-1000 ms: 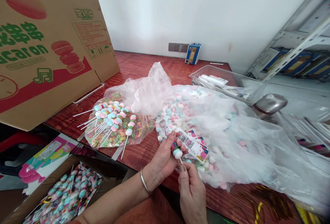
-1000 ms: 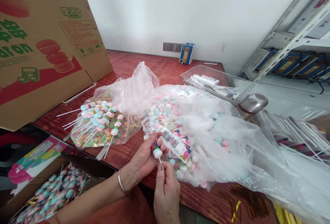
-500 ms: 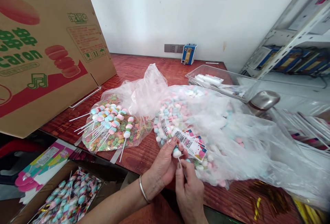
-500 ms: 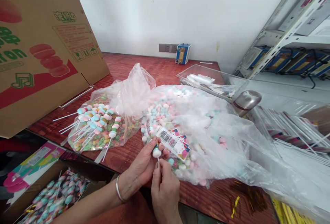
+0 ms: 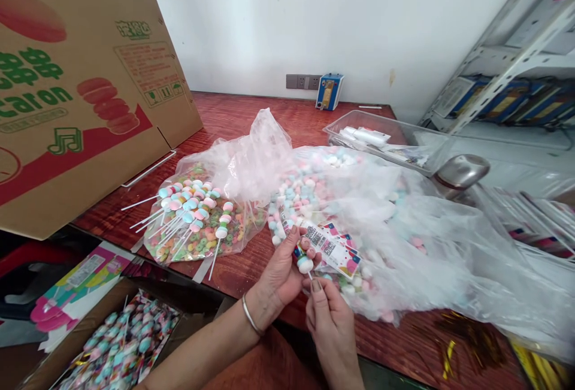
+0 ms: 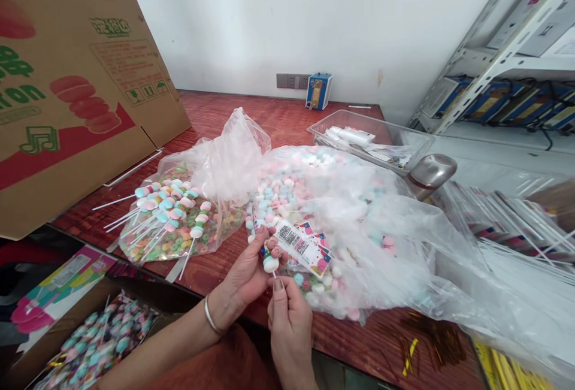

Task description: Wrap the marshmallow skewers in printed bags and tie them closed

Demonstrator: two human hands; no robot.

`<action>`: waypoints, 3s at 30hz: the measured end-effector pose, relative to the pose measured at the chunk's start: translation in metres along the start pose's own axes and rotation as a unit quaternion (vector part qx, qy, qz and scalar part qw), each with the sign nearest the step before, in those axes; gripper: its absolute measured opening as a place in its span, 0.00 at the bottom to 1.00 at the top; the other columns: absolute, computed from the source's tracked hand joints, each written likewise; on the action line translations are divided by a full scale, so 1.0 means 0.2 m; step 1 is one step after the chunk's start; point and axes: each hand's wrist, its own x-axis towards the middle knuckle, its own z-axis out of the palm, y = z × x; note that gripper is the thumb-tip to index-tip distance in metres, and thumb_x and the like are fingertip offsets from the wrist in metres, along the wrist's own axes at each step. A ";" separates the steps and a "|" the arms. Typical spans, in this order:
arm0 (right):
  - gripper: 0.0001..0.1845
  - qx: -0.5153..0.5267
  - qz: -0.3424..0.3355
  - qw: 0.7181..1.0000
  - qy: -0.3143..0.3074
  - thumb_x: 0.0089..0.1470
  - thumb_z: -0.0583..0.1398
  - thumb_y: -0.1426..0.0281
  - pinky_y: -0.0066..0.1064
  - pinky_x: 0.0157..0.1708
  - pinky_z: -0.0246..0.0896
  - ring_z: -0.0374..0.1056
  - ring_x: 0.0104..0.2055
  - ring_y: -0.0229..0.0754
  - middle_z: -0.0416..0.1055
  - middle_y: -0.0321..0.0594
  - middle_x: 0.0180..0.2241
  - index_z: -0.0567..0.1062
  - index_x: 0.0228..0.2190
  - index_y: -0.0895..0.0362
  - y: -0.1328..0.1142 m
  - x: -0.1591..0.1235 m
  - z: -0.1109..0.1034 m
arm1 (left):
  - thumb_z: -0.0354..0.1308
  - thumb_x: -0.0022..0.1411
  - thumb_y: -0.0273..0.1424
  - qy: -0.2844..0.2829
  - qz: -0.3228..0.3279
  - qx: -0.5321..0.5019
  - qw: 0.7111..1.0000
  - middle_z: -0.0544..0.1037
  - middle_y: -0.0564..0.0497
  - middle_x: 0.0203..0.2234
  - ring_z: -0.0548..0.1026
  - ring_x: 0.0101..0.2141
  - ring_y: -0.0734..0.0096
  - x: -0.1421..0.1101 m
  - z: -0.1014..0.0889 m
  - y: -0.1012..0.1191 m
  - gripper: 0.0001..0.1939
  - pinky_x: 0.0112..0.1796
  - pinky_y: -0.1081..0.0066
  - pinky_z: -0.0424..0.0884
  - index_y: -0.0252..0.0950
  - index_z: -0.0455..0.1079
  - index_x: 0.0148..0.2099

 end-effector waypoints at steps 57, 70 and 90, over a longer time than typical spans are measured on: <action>0.13 0.368 0.161 0.891 -0.213 0.63 0.58 0.61 0.18 0.09 0.40 0.33 0.08 0.25 0.45 0.19 0.10 0.75 0.33 0.57 -0.11 0.00 -0.06 | 0.64 0.59 0.27 -0.125 -0.055 0.015 0.991 0.73 0.54 0.28 0.75 0.28 0.76 -0.03 0.05 0.09 0.10 0.40 0.69 0.77 0.32 0.71 0.44; 0.09 -0.567 -0.450 0.675 0.142 0.65 0.56 0.74 0.33 0.24 0.51 0.64 0.19 0.37 0.74 0.40 0.21 0.76 0.41 0.66 -0.06 0.03 -0.10 | 0.71 0.51 0.37 0.040 0.035 0.138 0.989 0.71 0.55 0.22 0.73 0.22 0.74 -0.04 0.11 -0.02 0.18 0.23 0.75 0.70 0.34 0.66 0.34; 0.17 -0.081 -0.011 0.997 -0.009 0.62 0.56 0.55 0.24 0.13 0.46 0.50 0.12 0.31 0.58 0.26 0.15 0.69 0.30 0.56 -0.08 0.01 -0.08 | 0.64 0.59 0.40 -0.063 -0.066 0.142 0.986 0.72 0.52 0.24 0.77 0.28 0.68 0.00 -0.03 -0.03 0.16 0.30 0.70 0.74 0.31 0.71 0.41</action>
